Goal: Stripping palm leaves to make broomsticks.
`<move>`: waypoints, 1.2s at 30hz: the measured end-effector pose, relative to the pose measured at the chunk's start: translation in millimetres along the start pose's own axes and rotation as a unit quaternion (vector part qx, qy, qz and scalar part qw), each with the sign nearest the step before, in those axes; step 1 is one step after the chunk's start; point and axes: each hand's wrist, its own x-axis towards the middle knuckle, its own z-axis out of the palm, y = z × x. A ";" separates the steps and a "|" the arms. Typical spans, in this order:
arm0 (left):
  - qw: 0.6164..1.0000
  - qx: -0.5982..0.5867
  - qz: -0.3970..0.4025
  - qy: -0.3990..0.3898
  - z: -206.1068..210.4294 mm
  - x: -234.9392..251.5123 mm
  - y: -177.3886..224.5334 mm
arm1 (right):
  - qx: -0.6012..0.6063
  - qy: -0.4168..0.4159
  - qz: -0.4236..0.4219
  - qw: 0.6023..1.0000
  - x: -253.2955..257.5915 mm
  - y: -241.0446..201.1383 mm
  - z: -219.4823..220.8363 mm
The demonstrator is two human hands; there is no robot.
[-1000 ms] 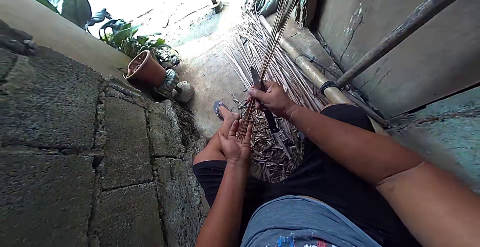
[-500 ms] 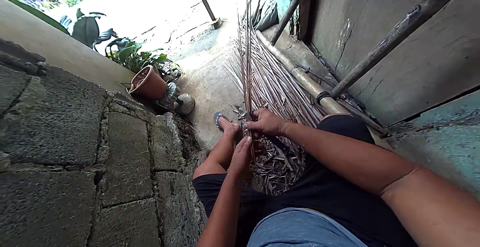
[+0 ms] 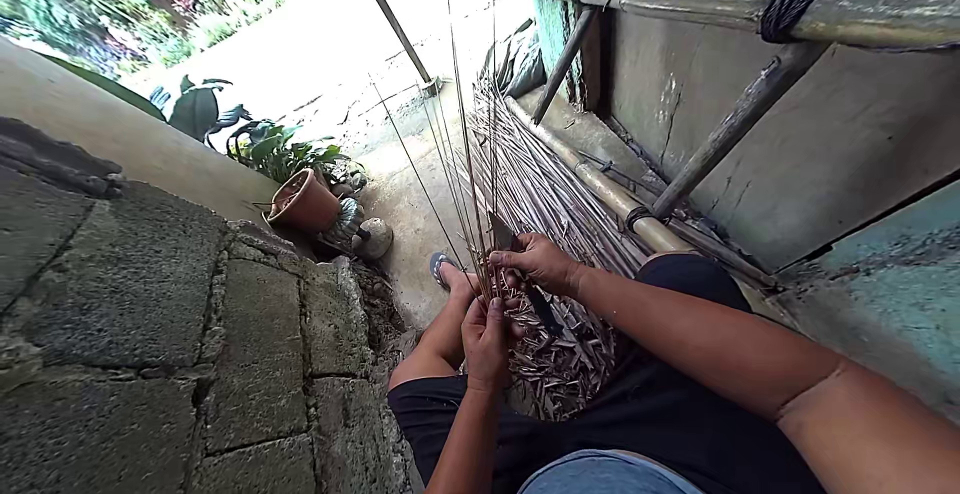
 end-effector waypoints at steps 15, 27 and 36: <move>0.999 -0.026 0.042 0.017 0.1 -0.5 -2.5 | 0.023 0.029 -0.028 0.999 3.2 0.1 0.1; 0.999 -0.024 0.035 0.017 3.8 -0.4 -5.8 | 0.041 0.033 -0.020 0.998 5.4 -2.5 1.2; 0.999 -0.017 0.027 -0.012 2.5 0.1 -7.1 | 0.027 0.026 -0.022 0.999 5.1 -5.3 0.2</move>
